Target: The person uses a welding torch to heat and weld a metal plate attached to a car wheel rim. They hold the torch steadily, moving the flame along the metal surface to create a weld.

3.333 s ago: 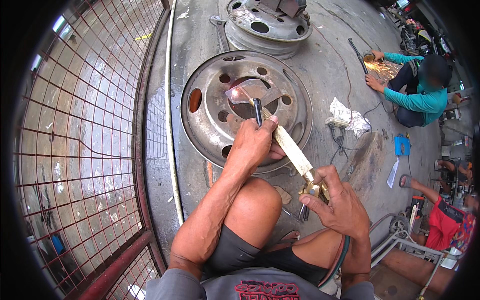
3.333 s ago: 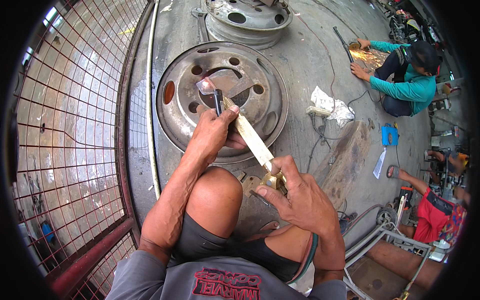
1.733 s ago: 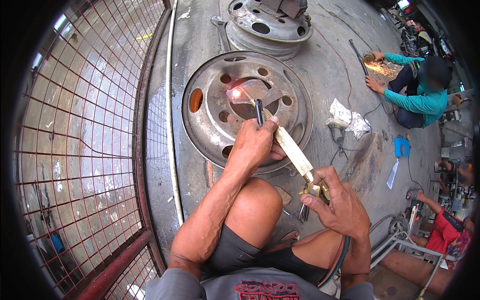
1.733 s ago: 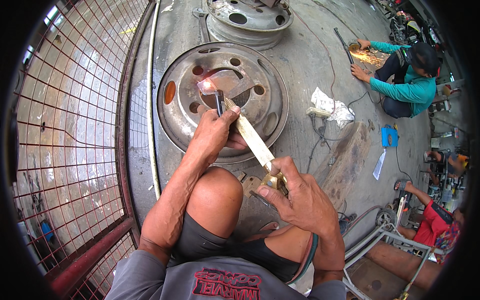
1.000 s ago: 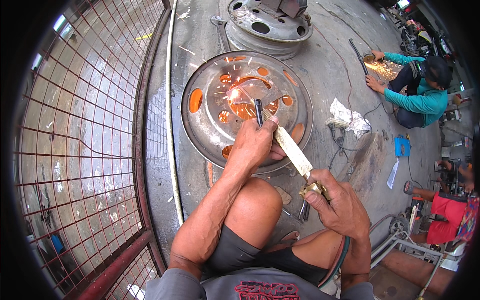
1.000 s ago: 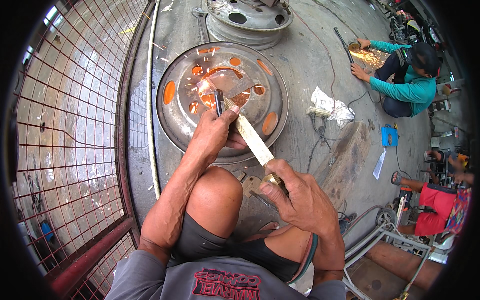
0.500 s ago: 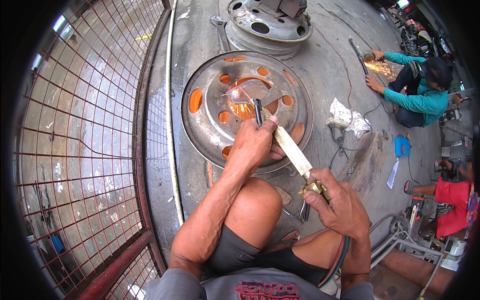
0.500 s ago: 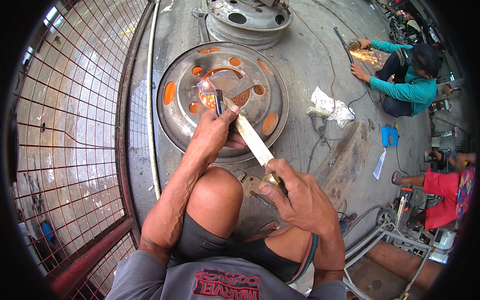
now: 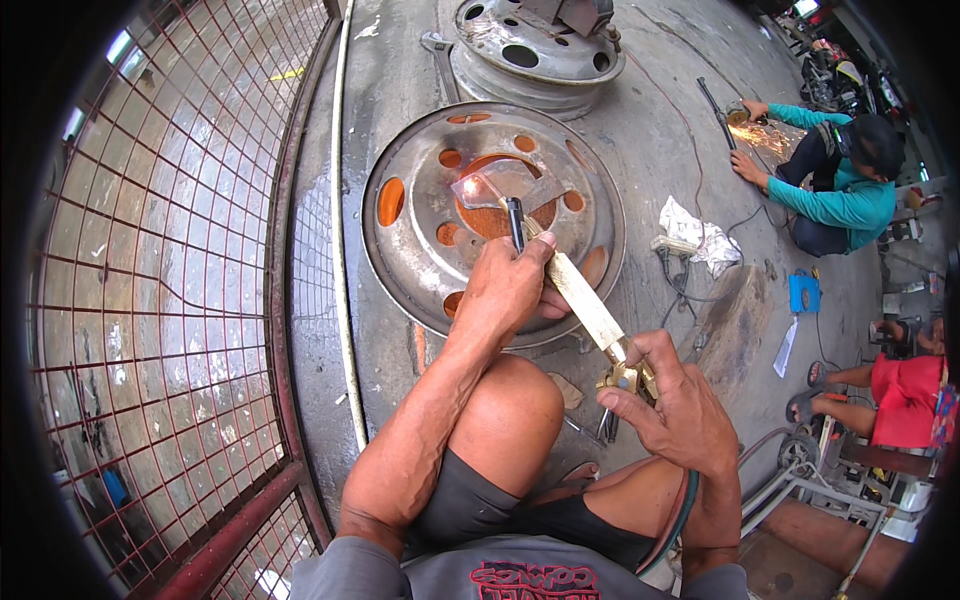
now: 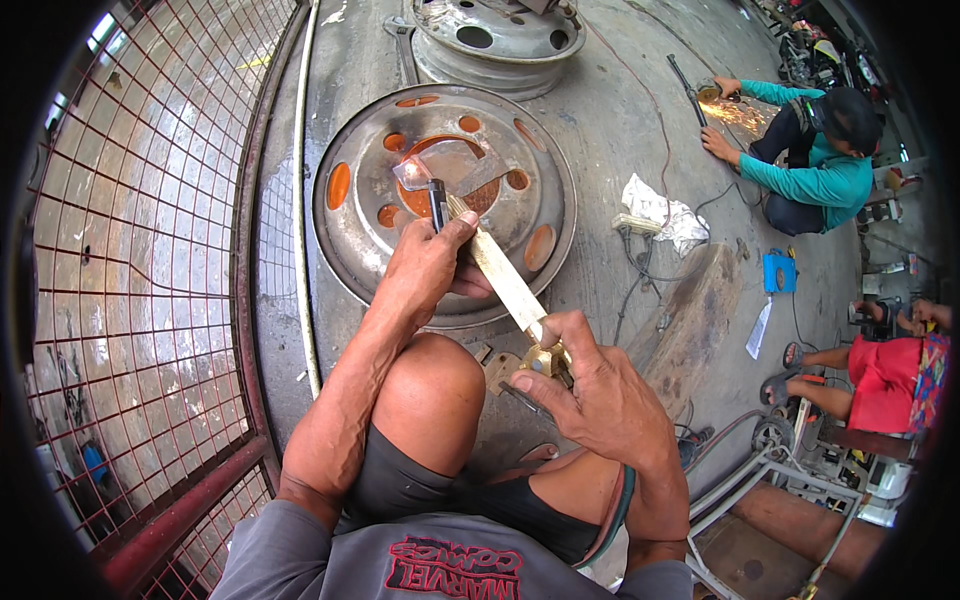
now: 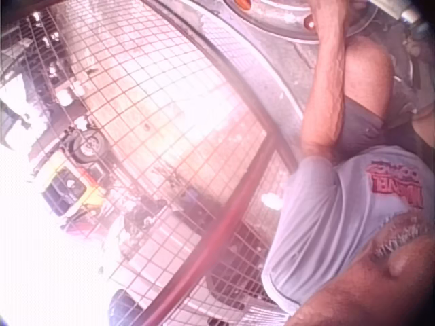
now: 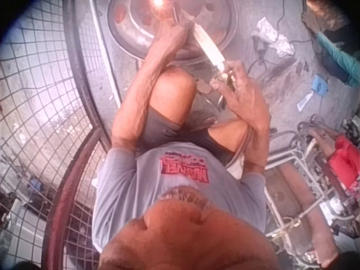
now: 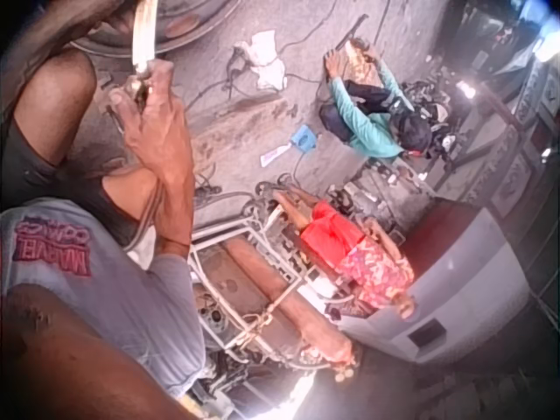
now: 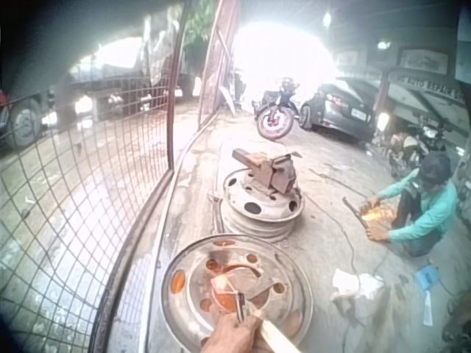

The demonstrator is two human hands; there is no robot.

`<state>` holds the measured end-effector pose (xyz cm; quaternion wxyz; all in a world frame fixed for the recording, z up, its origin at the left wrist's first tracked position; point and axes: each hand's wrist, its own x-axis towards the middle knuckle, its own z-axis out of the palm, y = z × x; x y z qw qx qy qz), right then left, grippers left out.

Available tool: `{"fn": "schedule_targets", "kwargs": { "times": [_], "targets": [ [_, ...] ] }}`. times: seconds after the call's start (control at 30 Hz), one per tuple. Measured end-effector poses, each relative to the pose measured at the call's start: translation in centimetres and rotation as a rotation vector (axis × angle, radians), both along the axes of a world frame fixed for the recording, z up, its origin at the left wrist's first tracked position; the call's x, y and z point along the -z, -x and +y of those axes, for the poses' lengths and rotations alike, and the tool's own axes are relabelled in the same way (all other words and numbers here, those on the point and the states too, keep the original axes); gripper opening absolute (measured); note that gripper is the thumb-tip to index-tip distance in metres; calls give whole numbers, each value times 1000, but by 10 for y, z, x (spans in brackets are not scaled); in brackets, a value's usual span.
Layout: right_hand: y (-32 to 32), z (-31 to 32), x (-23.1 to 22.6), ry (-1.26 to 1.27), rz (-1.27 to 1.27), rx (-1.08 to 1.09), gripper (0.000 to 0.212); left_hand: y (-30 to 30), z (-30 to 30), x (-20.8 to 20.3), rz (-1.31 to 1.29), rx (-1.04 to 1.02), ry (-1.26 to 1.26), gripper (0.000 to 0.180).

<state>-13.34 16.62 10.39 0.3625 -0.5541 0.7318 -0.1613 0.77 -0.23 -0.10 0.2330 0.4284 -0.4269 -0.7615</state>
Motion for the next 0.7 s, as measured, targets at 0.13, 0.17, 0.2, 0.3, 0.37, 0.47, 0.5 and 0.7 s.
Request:
{"fn": "schedule_targets", "kwargs": {
  "times": [0.13, 0.17, 0.2, 0.3, 0.37, 0.47, 0.5, 0.7],
  "targets": [
    [0, -1, -1, -15, 3, 7, 45, 0, 1, -1, 3, -5, 4, 45],
    [0, 0, 0, -13, 7, 6, 45, -1, 1, -2, 1, -4, 5, 45],
    [0, 0, 0, -12, 9, 6, 45, -1, 1, -2, 4, -1, 3, 45],
    [0, 0, -1, -5, 12, 4, 45, 0, 0, -3, 14, 0, -2, 45],
    [0, 0, -1, 2, 8, 2, 45, 0, 1, -2, 19, -8, -1, 46],
    [0, 0, 2, -6, 16, 0, 46, 1, 0, 4, 15, -11, -6, 46],
    [0, 0, 1, -12, 15, 4, 46, 1, 0, 5, 21, -9, -6, 46],
    [0, 0, 0, -30, 4, 22, 47, 1, 1, 2, 33, -8, -3, 46]
  ]
}}
